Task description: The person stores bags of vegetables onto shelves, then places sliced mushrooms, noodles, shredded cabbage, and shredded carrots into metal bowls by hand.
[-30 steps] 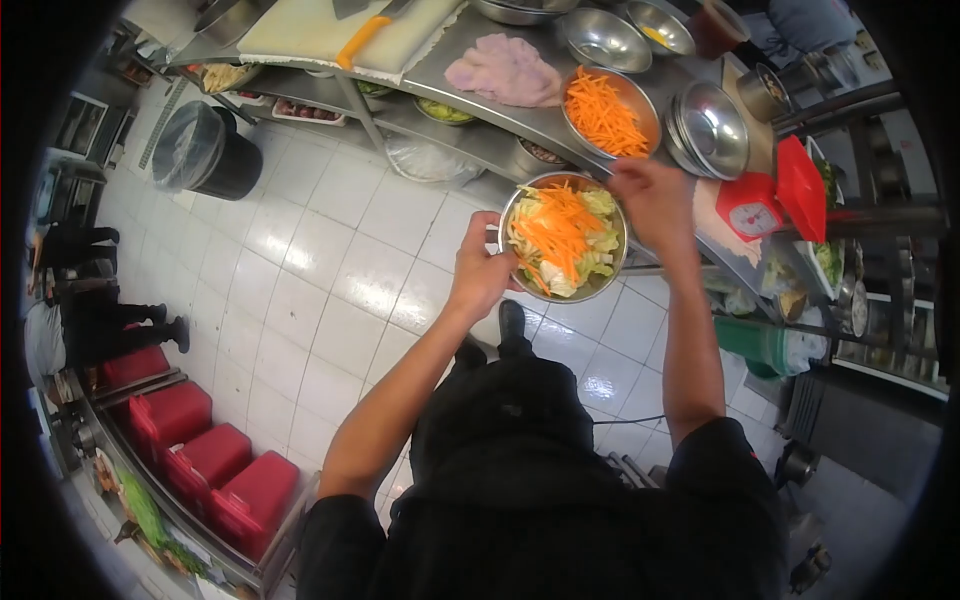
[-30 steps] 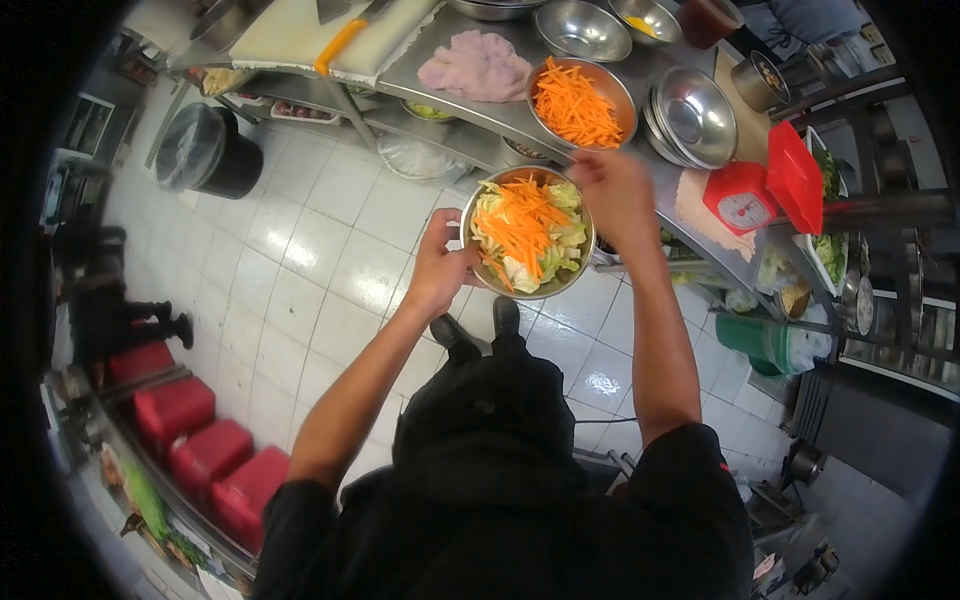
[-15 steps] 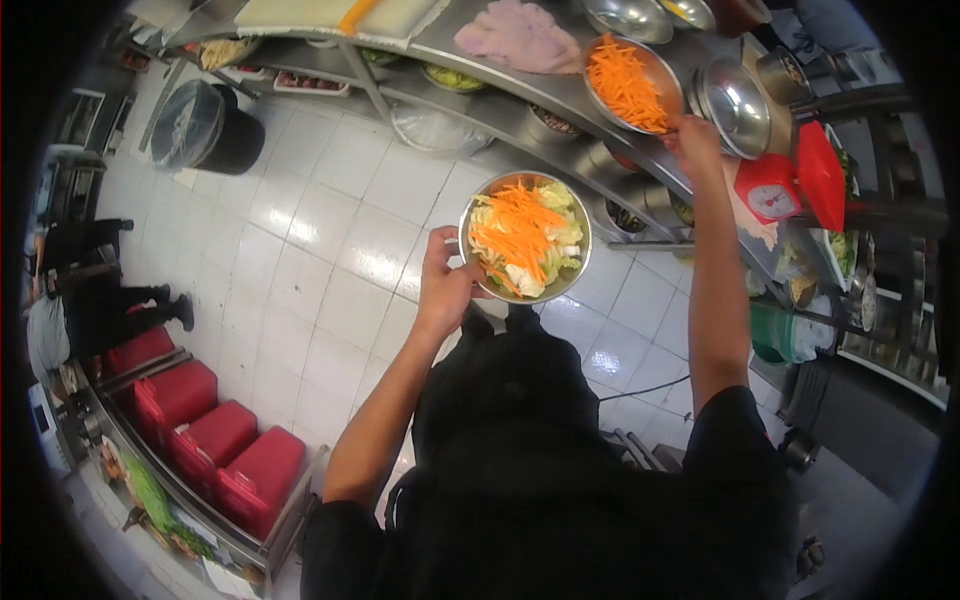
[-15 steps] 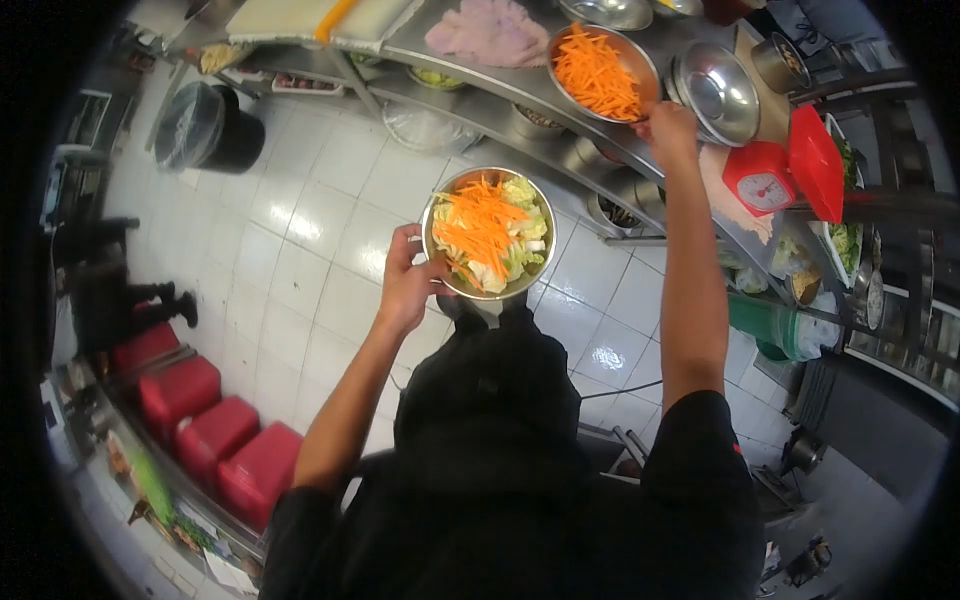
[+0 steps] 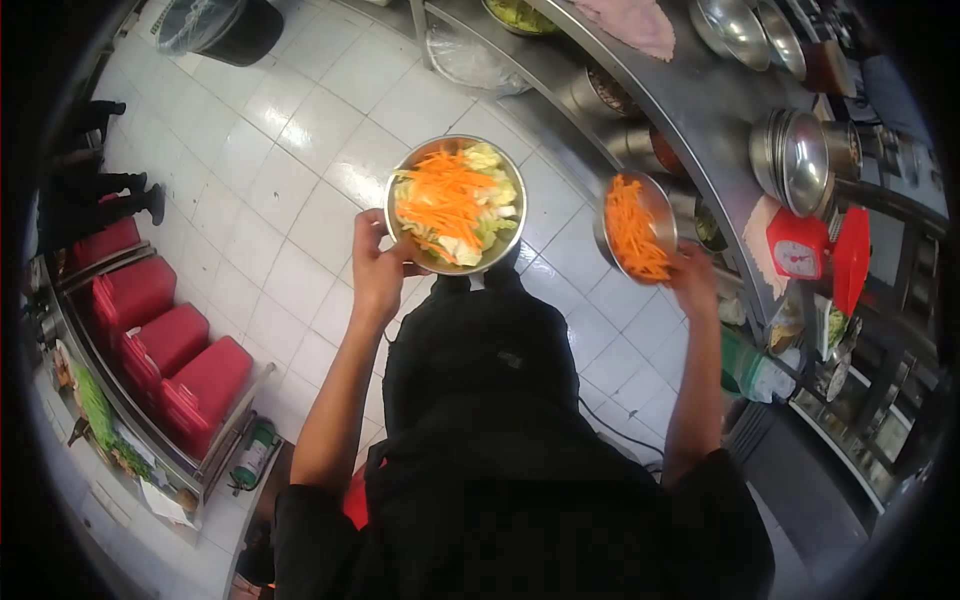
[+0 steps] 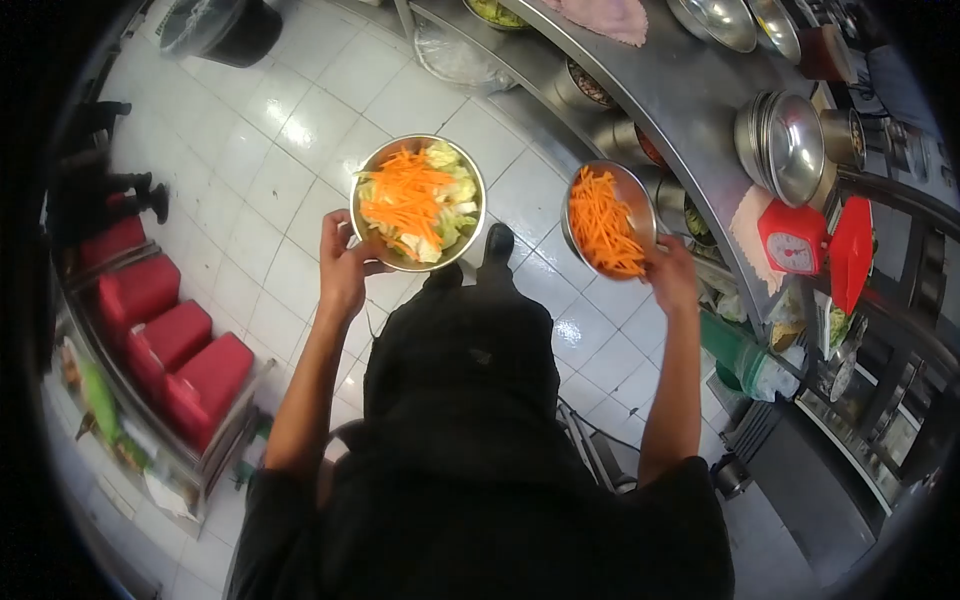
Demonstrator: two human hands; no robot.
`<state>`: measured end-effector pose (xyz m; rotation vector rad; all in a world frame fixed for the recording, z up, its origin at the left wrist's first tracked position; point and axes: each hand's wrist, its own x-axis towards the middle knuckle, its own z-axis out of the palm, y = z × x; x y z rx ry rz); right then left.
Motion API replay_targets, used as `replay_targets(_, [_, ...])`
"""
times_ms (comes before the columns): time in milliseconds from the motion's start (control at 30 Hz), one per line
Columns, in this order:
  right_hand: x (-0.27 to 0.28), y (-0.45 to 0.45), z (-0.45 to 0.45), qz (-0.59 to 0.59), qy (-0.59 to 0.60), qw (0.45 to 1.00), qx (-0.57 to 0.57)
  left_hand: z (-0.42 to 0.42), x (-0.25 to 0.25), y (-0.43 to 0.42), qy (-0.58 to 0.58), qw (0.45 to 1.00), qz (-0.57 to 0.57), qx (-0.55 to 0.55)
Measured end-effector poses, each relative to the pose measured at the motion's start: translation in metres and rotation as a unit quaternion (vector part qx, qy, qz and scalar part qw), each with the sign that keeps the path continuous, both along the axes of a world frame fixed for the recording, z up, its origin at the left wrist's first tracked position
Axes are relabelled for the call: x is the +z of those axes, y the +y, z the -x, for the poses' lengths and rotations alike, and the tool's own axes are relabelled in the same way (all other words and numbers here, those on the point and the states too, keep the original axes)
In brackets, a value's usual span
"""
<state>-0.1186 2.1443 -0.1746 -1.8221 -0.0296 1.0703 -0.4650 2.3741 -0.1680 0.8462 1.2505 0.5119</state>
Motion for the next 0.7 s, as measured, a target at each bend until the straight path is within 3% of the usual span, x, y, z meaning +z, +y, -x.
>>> replay_targets(133, [-0.137,0.002,-0.049,-0.085,-0.044,0.972,-0.215,0.008,0.006,-0.002,0.010,1.000,-0.004,0.027])
replay_targets(200, [-0.198,0.000,-0.096,-0.117,-0.042,0.962,-0.241,0.010,0.015,-0.003,0.005,0.999,-0.013,0.045])
replay_targets(267, [-0.283,-0.013,-0.169,-0.162,-0.012,0.969,-0.185,0.005,0.017,-0.007,-0.004,0.998,-0.015,0.063])
replay_targets(333, [-0.275,0.023,-0.168,-0.198,0.033,0.934,-0.295,-0.001,0.030,-0.009,-0.012,0.997,-0.021,0.068])
replay_targets(400, [-0.194,0.055,-0.136,-0.235,0.038,0.894,-0.379,-0.007,0.040,-0.010,-0.019,0.996,-0.021,0.079])
replay_targets(467, [-0.164,0.069,-0.121,-0.161,0.018,0.942,-0.294,-0.010,0.043,-0.011,-0.012,0.996,-0.018,0.088])
replay_targets(533, [-0.223,0.042,-0.145,-0.142,-0.143,0.966,-0.165,-0.015,0.049,-0.009,-0.008,0.995,-0.027,0.094])
replay_targets(600, [-0.279,0.010,-0.167,-0.087,-0.453,0.887,0.018,-0.023,0.059,-0.004,-0.013,0.994,-0.014,0.105])
replay_targets(633, [-0.297,-0.001,-0.172,-0.079,-0.527,0.844,0.052,-0.023,0.060,0.001,-0.022,0.994,-0.020,0.102])
replay_targets(667, [-0.296,0.005,-0.164,-0.101,-0.337,0.936,0.017,-0.021,0.060,0.006,-0.030,0.994,-0.025,0.099])
replay_targets(700, [-0.295,0.011,-0.156,-0.120,-0.104,0.983,-0.087,-0.023,0.064,0.013,-0.037,0.993,-0.022,0.107])
